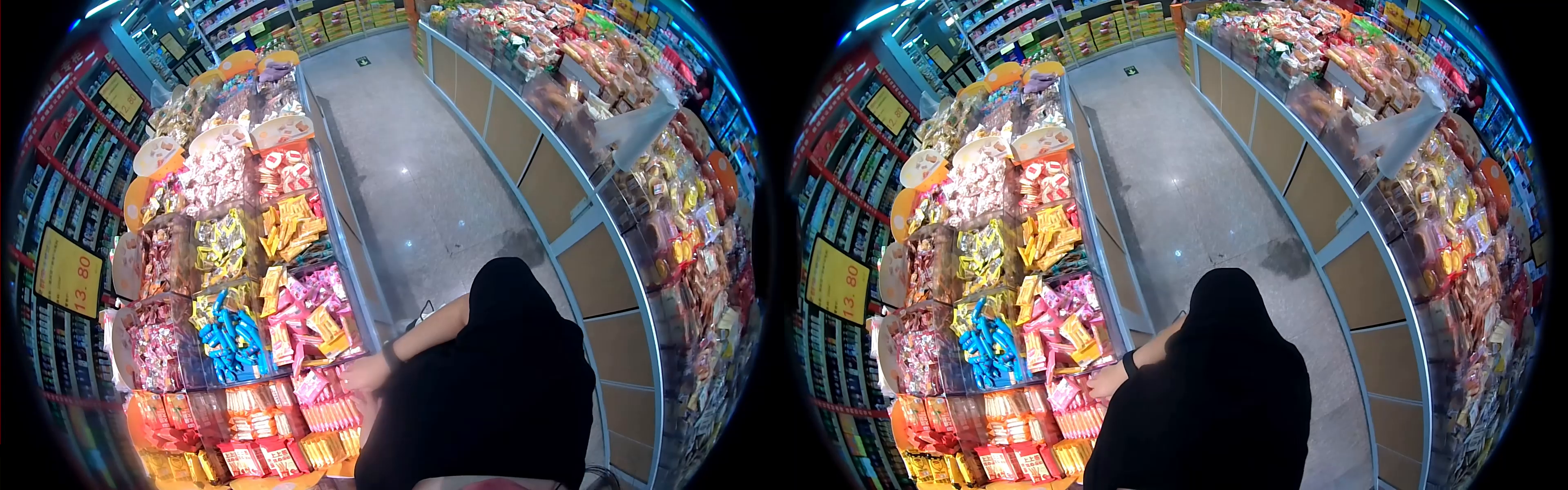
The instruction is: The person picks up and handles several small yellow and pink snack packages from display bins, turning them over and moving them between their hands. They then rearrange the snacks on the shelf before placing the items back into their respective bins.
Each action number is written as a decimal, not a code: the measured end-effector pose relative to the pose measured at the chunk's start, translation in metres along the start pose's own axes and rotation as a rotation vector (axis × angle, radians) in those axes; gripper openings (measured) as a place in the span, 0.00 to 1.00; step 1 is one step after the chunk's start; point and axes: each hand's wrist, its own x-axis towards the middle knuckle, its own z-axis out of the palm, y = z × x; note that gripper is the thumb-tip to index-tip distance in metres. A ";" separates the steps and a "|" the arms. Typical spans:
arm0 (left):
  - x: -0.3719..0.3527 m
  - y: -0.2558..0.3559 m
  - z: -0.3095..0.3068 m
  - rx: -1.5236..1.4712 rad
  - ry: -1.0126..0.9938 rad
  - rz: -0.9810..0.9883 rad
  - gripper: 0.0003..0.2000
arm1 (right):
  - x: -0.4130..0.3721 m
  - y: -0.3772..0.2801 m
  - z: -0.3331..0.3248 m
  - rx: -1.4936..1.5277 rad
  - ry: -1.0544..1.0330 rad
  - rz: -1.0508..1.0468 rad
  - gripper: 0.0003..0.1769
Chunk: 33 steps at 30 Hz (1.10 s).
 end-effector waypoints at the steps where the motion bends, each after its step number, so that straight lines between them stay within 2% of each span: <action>1: 0.000 -0.001 0.000 0.000 -0.009 0.000 0.18 | 0.002 -0.002 -0.003 0.016 -0.028 0.022 0.15; 6: 0.002 -0.007 -0.002 -0.002 -0.043 -0.004 0.18 | 0.010 0.008 0.003 -0.023 0.005 -0.014 0.15; 9: 0.006 -0.009 -0.005 -0.006 -0.065 -0.005 0.18 | 0.011 0.008 -0.003 -0.021 -0.055 -0.021 0.14; 12: 0.007 -0.012 -0.007 -0.006 -0.079 0.004 0.18 | 0.014 0.009 -0.006 0.073 0.010 -0.039 0.11; 14: 0.005 -0.013 -0.007 -0.012 -0.089 -0.001 0.18 | 0.016 0.007 -0.010 0.070 -0.109 0.007 0.10; 27: 0.007 -0.013 -0.008 -0.033 -0.095 -0.019 0.19 | 0.029 0.004 -0.039 0.149 -0.204 -0.074 0.10; 33: 0.008 -0.010 -0.006 -0.028 -0.095 -0.012 0.19 | 0.027 0.002 -0.042 0.094 -0.263 -0.026 0.10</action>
